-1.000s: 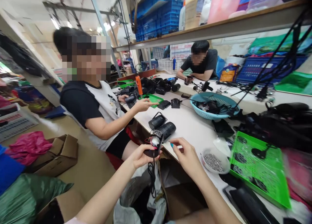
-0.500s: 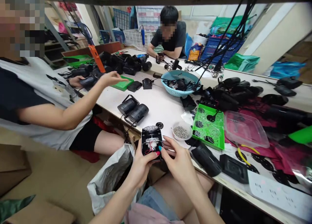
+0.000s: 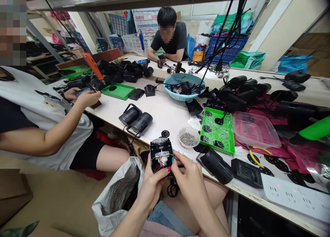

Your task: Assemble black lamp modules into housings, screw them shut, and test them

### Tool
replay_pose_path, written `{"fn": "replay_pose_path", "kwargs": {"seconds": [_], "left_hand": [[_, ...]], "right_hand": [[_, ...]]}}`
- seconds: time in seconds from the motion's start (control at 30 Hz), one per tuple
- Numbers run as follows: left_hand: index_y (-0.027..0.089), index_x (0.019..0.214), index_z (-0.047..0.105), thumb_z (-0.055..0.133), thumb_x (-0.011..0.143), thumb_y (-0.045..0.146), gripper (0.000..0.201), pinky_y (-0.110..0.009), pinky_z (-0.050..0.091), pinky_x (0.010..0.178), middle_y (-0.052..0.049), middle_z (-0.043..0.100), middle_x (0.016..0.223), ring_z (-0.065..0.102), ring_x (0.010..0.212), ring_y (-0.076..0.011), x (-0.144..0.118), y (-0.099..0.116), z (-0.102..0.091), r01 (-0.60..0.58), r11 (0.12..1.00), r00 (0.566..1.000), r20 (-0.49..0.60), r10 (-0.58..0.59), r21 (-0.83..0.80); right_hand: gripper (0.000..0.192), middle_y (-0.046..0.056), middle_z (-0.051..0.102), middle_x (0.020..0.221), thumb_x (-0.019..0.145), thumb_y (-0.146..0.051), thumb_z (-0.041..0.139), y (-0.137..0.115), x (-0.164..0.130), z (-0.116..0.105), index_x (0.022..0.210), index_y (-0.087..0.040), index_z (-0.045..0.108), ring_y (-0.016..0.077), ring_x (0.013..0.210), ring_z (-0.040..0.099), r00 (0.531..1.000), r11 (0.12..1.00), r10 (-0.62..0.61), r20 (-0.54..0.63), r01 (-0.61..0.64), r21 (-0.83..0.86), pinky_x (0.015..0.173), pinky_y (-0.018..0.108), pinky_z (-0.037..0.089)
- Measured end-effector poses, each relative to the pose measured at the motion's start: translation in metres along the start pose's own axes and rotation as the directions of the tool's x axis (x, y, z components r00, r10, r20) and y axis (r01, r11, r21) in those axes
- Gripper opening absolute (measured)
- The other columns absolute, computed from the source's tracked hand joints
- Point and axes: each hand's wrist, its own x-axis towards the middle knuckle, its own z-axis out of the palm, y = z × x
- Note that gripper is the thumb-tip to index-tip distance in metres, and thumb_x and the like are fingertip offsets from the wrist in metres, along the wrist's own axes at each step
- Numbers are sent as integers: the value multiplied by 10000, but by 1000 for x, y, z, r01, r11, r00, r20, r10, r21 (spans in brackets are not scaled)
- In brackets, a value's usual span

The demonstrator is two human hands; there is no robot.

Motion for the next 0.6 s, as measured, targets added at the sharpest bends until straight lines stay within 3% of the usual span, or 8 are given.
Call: {"fn": "replay_pose_path", "kwargs": {"seconds": [0.27, 0.37, 0.43, 0.5, 0.6], "left_hand": [[288, 1268, 610, 801, 602, 136, 709, -412, 506, 989, -44, 710, 1156, 626, 1148, -304, -5, -1, -7, 110, 990, 988, 116, -100, -88], [241, 1174, 679, 780, 673, 360, 525, -467, 518, 971, -77, 718, 1144, 597, 1184, -348, -4, 5, -12, 161, 975, 974, 184, -132, -152], [191, 1160, 687, 702, 746, 581, 569, -497, 523, 956, -122, 720, 1139, 586, 1200, -377, -2, 10, -12, 220, 960, 958, 222, -180, -171], [163, 1189, 672, 649, 772, 673, 659, -489, 534, 936, -143, 718, 1147, 600, 1183, -374, 0, 15, -9, 271, 948, 948, 214, -234, -166], [170, 1174, 674, 681, 800, 594, 566, -434, 562, 884, -118, 729, 1118, 647, 1102, -326, 1, 17, 0, 263, 953, 963, 107, -249, -148]], "right_hand": [[328, 88, 747, 1049, 898, -279, 499, -1, -4, -10, 1098, -167, 734, 203, 859, 720, 999, 1000, 13, -52, -12, 15, 685, 257, 614], [330, 94, 739, 1067, 906, -254, 479, -2, -6, -12, 1103, -174, 730, 214, 908, 710, 998, 999, -26, -63, 23, -49, 707, 264, 595], [331, 94, 735, 1009, 902, -225, 471, -3, -7, -13, 1106, -168, 725, 213, 872, 700, 996, 992, -64, -62, 57, -109, 717, 279, 574], [322, 87, 716, 933, 902, -200, 469, -4, -8, -14, 1095, -156, 722, 209, 821, 677, 995, 983, -91, -38, 84, -160, 734, 297, 549], [316, 78, 684, 893, 904, -185, 481, -6, -10, -14, 1114, -146, 714, 203, 802, 648, 998, 982, -70, -4, 69, -173, 731, 297, 527]]}}
